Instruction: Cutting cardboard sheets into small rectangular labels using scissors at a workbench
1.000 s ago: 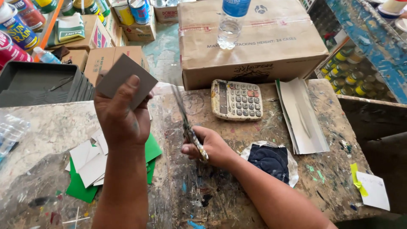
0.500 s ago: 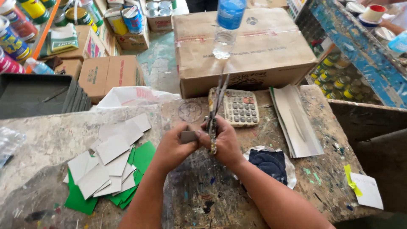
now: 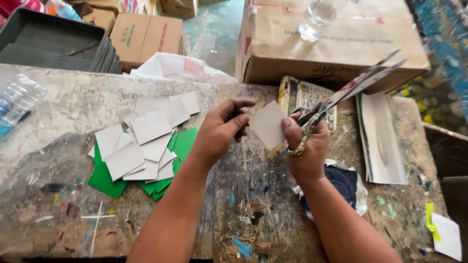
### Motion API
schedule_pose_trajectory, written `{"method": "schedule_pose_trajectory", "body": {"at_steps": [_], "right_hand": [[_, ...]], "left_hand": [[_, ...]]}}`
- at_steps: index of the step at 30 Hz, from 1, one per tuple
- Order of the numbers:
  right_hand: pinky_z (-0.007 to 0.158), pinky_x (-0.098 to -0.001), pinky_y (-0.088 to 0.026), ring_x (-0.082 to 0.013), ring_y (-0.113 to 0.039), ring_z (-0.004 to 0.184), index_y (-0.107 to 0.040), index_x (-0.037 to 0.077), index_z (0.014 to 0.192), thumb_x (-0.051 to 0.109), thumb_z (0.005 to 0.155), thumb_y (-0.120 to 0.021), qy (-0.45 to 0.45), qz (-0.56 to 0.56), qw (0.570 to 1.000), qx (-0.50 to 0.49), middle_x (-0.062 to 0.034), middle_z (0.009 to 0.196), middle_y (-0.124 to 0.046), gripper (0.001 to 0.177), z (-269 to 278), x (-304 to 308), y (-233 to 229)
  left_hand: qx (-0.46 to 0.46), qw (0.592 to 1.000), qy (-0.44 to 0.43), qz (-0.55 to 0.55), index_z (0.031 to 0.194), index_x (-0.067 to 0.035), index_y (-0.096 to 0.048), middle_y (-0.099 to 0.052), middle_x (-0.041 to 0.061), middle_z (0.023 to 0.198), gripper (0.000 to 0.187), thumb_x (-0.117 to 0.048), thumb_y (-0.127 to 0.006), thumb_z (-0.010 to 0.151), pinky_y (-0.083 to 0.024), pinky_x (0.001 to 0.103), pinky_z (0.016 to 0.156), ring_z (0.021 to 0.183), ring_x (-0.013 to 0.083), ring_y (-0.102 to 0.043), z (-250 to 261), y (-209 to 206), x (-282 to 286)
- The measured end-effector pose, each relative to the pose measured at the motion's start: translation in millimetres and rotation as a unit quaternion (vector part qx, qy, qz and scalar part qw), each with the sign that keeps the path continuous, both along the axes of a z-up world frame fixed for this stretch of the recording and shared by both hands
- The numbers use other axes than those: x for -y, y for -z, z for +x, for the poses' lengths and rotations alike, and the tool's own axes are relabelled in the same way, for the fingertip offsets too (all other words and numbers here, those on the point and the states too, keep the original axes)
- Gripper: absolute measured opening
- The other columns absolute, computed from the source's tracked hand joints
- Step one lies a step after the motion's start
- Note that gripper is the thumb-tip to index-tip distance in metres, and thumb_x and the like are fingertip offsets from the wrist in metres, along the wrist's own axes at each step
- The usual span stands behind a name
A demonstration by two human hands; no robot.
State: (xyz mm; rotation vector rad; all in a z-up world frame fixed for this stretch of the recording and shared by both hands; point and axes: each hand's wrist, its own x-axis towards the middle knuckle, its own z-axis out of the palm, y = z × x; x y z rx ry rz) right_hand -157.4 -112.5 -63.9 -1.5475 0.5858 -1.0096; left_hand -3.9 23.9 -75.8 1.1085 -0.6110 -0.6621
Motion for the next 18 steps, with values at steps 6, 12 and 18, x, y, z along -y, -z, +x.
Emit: {"method": "schedule_pose_trajectory", "body": {"at_steps": [6, 12, 18], "right_hand": [[0.083, -0.0266, -0.055, -0.0113, -0.064, 0.092, -0.065, 0.004, 0.108, 0.008, 0.101, -0.084, 0.033, -0.027, 0.996, 0.082, -0.008, 0.1, -0.066, 0.02, 4, 9, 24], [0.083, -0.027, -0.056, -0.0103, -0.064, 0.092, -0.064, 0.003, 0.109, 0.005, 0.102, -0.083, 0.048, -0.05, 0.994, 0.086, -0.0069, 0.1, -0.066, 0.02, 5, -1, 16], [0.073, -0.0277, -0.065, -0.0118, -0.073, 0.076, -0.067, 0.002, 0.107, 0.011, 0.097, -0.086, -0.035, 0.055, 0.997, 0.05, -0.0074, 0.085, -0.07, 0.023, 9, -21, 9]], "left_hand": [[-0.092, 0.996, -0.006, -0.02, 0.118, -0.001, -0.066, -0.066, 0.013, 0.09, 0.02, -0.001, -0.053, 0.102, -0.059, 0.026, 0.057, 0.073, 0.0173, -0.068, -14, 1, 5], [-0.109, 0.992, 0.04, -0.055, 0.117, -0.004, -0.062, -0.062, 0.008, 0.093, 0.027, -0.012, -0.069, 0.093, -0.046, 0.023, 0.055, 0.073, 0.0108, -0.059, -41, -9, 16], [-0.055, 0.997, -0.021, -0.042, 0.114, -0.005, -0.073, -0.071, 0.006, 0.088, 0.025, -0.015, -0.085, 0.094, -0.048, 0.025, 0.059, 0.074, 0.0084, -0.061, -45, -27, 18]]}}
